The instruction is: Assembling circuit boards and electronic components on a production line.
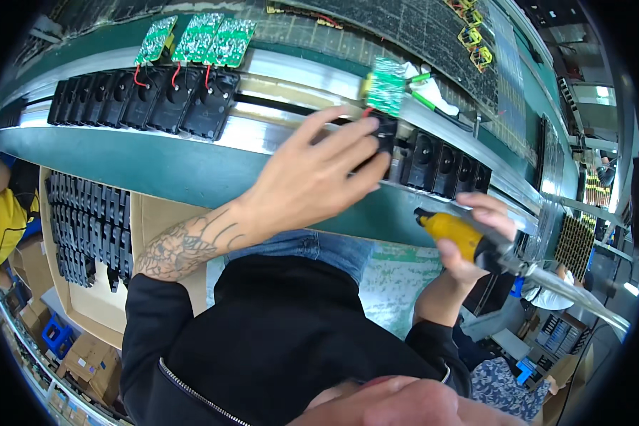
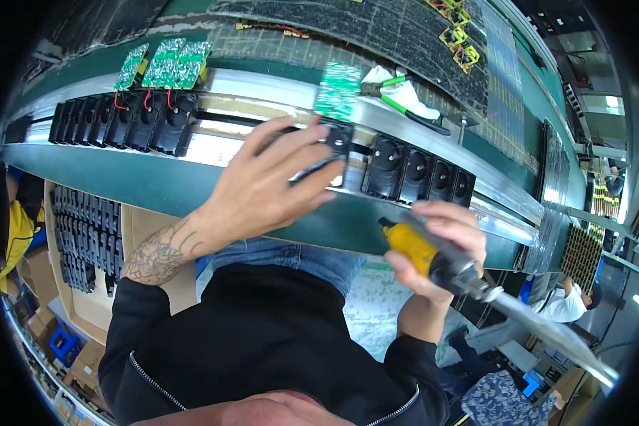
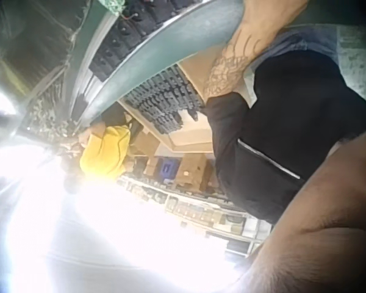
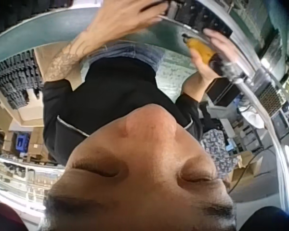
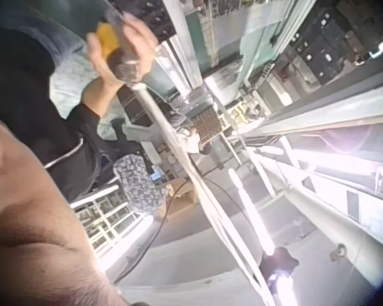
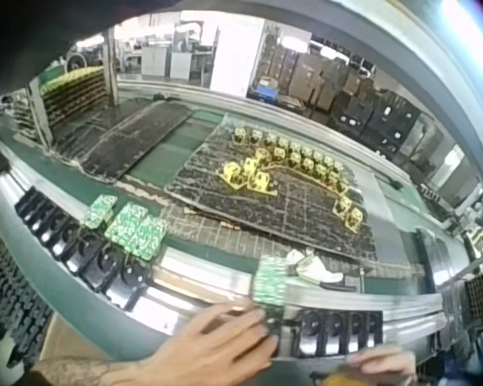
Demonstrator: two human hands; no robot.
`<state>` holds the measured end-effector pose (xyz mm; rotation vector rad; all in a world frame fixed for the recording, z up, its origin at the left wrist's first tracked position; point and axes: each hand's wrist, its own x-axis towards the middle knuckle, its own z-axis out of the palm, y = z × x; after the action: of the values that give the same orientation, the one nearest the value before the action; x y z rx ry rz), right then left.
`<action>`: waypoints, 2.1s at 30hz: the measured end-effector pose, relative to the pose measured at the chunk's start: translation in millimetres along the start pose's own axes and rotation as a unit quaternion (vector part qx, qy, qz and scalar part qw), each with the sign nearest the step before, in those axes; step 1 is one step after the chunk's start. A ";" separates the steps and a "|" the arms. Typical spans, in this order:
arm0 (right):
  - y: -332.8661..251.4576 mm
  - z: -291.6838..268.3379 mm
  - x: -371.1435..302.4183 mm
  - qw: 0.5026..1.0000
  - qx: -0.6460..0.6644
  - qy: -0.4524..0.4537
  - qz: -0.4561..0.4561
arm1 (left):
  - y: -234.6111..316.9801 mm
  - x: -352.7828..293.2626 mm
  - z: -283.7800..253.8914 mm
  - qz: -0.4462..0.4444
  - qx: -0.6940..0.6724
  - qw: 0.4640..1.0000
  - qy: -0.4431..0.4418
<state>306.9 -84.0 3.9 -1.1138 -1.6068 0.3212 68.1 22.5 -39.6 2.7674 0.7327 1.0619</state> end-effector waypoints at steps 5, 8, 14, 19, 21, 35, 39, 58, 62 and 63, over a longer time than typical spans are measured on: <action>-19.1 -5.9 10.9 0.990 0.038 -0.137 -0.010 | -17.3 -15.5 -48.5 -0.061 0.107 0.990 -0.061; 2.8 -34.6 50.3 0.942 0.173 -0.288 -0.016 | -25.8 -28.5 -62.0 -0.095 0.122 0.987 -0.035; 106.7 -50.0 148.1 0.900 -0.422 -0.090 0.066 | -27.9 -36.2 -64.3 -0.169 0.159 0.972 0.025; 181.4 -48.4 160.6 0.865 -0.489 -0.089 0.070 | -5.6 -45.8 -49.6 -0.157 0.111 0.974 0.120; 193.8 -51.8 168.4 0.870 -0.483 -0.084 0.056 | 6.9 -50.5 -45.6 -0.089 0.027 0.987 0.131; 34.4 -11.0 116.6 0.974 -0.002 0.121 0.189 | 18.6 89.8 5.5 -0.373 -0.725 0.575 0.071; 12.1 7.6 97.0 0.978 0.012 0.114 0.174 | 12.3 106.0 19.0 -0.327 -0.779 0.530 0.077; 144.1 -45.0 161.5 0.929 -0.350 -0.098 -0.064 | -19.2 104.2 20.5 -0.418 -0.730 0.533 0.092; 142.5 -37.1 171.4 0.914 -0.373 -0.146 0.062 | -17.0 97.6 18.8 -0.414 -0.725 0.546 0.070; 139.8 -26.3 179.4 0.900 -0.403 -0.138 0.098 | -17.3 96.6 17.6 -0.408 -0.727 0.549 0.062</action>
<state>406.0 121.2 26.1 -1.9351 -1.9454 -0.0908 134.7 84.2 1.6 0.7402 0.5364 0.8612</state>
